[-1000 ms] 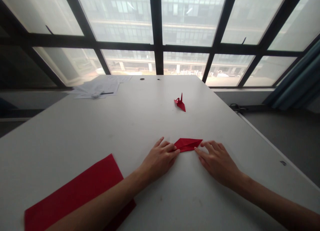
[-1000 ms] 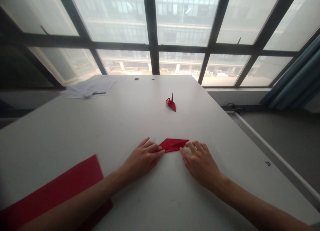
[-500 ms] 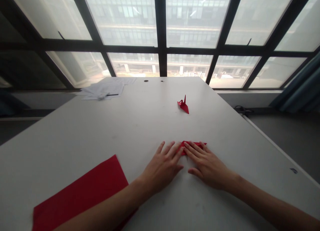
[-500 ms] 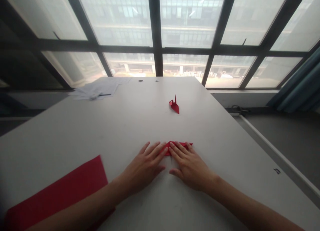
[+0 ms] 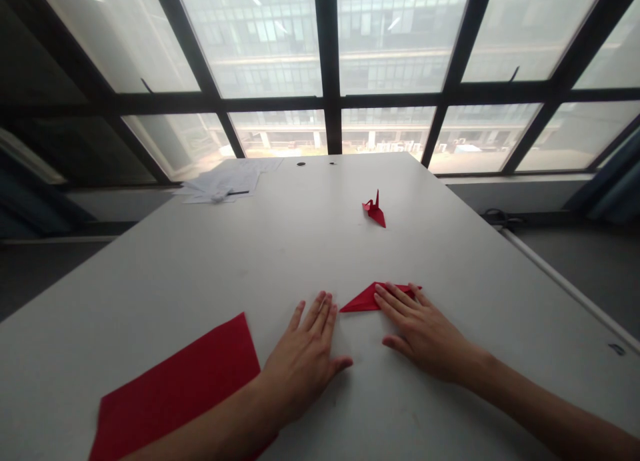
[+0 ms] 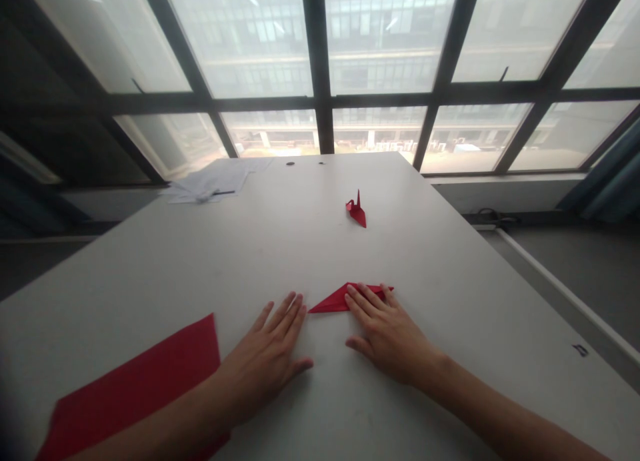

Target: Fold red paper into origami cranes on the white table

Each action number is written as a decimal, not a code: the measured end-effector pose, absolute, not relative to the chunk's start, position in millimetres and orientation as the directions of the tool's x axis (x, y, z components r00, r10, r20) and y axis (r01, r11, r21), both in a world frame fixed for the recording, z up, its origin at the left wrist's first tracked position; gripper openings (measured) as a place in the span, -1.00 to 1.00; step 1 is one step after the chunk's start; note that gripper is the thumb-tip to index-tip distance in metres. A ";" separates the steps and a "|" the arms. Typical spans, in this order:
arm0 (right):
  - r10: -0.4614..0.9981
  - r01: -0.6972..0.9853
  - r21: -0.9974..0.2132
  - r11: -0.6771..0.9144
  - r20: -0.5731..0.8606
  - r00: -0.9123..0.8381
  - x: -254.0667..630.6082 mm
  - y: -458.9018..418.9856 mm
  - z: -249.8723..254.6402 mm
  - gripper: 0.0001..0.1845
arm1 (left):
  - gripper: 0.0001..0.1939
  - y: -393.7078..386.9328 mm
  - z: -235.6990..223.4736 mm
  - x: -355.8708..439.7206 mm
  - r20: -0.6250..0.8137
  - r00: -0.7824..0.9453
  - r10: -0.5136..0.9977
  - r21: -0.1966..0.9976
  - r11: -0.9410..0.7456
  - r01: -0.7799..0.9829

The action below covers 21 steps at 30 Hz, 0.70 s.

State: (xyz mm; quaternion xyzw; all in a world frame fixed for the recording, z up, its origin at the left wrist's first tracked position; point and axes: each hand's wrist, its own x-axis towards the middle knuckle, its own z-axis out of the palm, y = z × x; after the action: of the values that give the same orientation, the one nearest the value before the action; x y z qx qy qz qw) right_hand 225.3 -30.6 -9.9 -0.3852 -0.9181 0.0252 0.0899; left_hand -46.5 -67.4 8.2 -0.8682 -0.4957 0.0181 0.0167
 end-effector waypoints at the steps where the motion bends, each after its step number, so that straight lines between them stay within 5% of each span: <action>1: 0.711 0.702 -0.116 0.703 0.149 -0.687 225.1 -30.4 -10.1 -0.24 | -0.19 -67.2 9.7 -44.6 -0.004 0.476 0.879 -0.046 -0.476 0.878; 4: 0.706 0.698 -0.110 0.707 0.162 -0.690 223.9 -30.3 -10.2 -0.26 | -0.30 -66.0 16.3 -30.7 0.081 0.404 0.911 -0.045 -0.401 0.915; 8: 0.710 0.709 -0.091 0.700 0.205 -0.674 222.2 -33.0 -8.6 -0.29 | -0.29 -64.9 13.0 -7.6 0.105 0.623 0.775 0.060 -0.630 0.774; 11: 0.744 0.746 -0.108 0.657 0.248 -0.620 221.7 -39.6 -3.4 -0.33 | -0.27 -61.3 0.4 -1.3 0.156 0.619 0.769 0.111 -0.637 0.763; 15: 0.810 0.783 -0.219 0.582 0.237 -0.536 217.1 -53.9 9.4 -0.51 | -0.36 -53.2 -6.2 -4.0 0.221 0.564 0.796 0.095 -0.593 0.800; 18: 0.800 0.733 -0.322 0.598 0.192 -0.568 210.5 -63.4 18.8 -0.73 | -0.53 -48.1 -2.5 -5.3 0.227 0.515 0.826 0.172 -0.555 0.814; 21: 0.724 0.629 -0.392 0.671 0.162 -0.671 207.2 -65.6 23.9 -0.72 | -0.59 -44.7 -0.1 -6.0 0.222 0.523 0.823 0.265 -0.567 0.780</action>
State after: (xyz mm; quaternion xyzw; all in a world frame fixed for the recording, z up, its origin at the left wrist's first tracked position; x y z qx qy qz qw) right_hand 207.2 -65.6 23.9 -0.3753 -0.9010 0.1536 0.1539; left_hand -6.0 -44.7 -0.1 -0.8702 -0.4603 -0.1627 -0.0662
